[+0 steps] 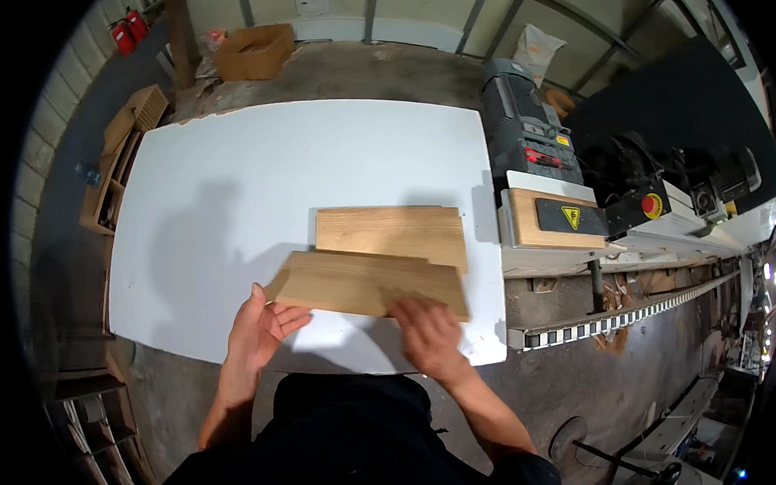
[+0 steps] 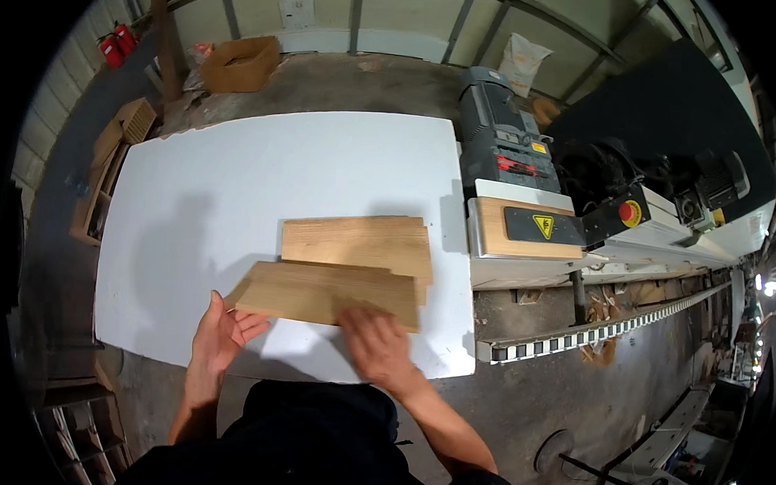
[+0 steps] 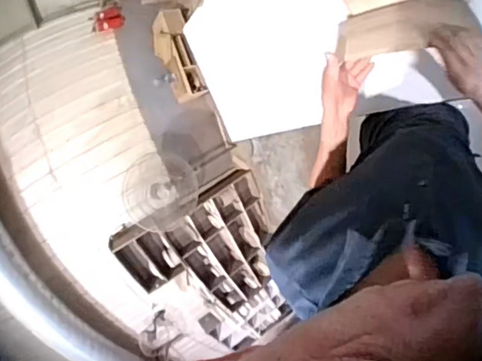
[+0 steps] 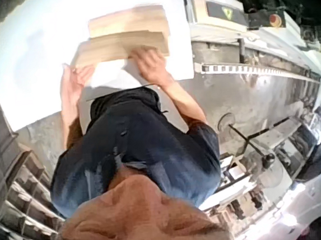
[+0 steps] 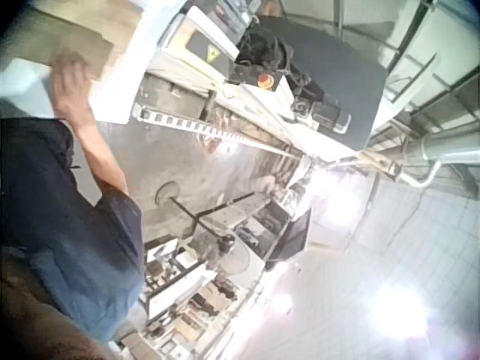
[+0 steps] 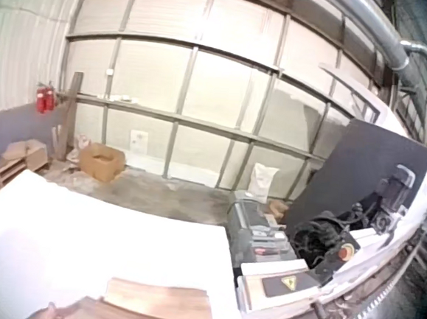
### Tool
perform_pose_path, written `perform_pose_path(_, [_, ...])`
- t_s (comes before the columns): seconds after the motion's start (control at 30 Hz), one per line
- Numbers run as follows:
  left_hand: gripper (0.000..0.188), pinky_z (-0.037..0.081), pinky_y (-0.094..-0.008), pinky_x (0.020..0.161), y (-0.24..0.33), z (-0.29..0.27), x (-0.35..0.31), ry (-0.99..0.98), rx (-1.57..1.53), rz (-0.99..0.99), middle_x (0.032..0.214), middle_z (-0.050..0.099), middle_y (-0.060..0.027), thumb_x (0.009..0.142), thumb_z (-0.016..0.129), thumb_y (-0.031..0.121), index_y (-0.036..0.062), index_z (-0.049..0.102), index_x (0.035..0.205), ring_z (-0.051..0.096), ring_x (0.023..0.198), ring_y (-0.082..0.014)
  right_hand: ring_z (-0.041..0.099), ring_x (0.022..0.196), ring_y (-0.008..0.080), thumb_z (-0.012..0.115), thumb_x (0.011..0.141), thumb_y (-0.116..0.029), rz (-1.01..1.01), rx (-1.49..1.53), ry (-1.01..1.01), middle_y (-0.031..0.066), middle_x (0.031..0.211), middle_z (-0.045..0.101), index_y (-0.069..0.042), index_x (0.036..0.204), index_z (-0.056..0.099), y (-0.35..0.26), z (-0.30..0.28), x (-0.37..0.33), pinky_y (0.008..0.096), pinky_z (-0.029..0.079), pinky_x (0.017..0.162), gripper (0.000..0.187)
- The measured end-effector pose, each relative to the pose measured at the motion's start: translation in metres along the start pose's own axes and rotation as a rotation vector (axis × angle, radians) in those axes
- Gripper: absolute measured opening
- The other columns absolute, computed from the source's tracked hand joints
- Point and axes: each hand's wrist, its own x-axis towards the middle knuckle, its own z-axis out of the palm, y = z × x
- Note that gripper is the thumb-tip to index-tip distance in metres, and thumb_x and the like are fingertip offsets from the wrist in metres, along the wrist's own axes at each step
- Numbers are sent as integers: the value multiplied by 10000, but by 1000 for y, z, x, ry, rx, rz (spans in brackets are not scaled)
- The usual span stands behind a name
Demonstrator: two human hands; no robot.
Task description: The person picks up, stacks, and aligns thin wood boards on a workbench and a larger piece of wood, using a pencil to mark a board before moving it.
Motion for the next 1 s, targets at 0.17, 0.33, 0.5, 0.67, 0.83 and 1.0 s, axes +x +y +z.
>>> perform_pose_path(0.17, [382, 514, -449, 948, -4, -36, 15, 303, -219, 96, 1193, 604, -145, 908, 586, 119, -4, 488, 1257, 612, 1087, -271, 572, 1020, 260, 587, 737, -78, -175, 186, 17, 141, 1141, 601, 12, 1059, 650, -22, 46, 38, 371, 452, 842, 340])
perform_pose_path(0.33, [268, 562, -393, 885, 24, -133, 40, 307, -384, 254, 1163, 615, -138, 949, 539, 94, -2, 519, 1198, 632, 1038, -251, 584, 1011, 328, 709, 768, -59, 75, 442, 173, 164, 1137, 599, -16, 1091, 604, 4, 57, 24, 456, 466, 866, 343])
perform_pose_path(0.5, [217, 578, -392, 869, 45, -249, 95, 227, -416, 328, 1115, 622, -135, 978, 489, 99, -15, 515, 1161, 636, 1022, -252, 599, 797, 149, 649, 910, -243, 1335, 801, 682, 89, 882, 615, 3, 999, 572, 118, 63, -40, 262, 495, 665, 273])
perform_pose_path(0.67, [207, 571, -441, 892, 67, -238, 130, 449, -434, 382, 1053, 617, -149, 981, 454, 59, -36, 499, 1160, 646, 958, -285, 599, 650, 161, 654, 907, -342, 1566, 1443, 833, 82, 706, 586, -19, 867, 552, 176, 54, -39, 261, 500, 568, 342])
perform_pose_path(0.83, [205, 560, -323, 627, 84, -261, 120, 264, -214, 236, 904, 624, -149, 1016, 386, 127, -24, 512, 1074, 638, 775, -232, 636, 628, 202, 647, 914, -243, 1629, 1643, 1000, 51, 647, 554, -24, 836, 545, 194, 69, -43, 269, 522, 508, 254])
perform_pose_path(1.0, [309, 432, -244, 450, 64, -196, 101, 525, 559, 44, 629, 581, -44, 974, 498, 286, 56, 583, 786, 543, 520, -120, 635, 609, 204, 655, 893, -114, 1495, 1431, 875, 50, 655, 573, -12, 879, 601, 175, 77, -64, 294, 535, 545, 117])
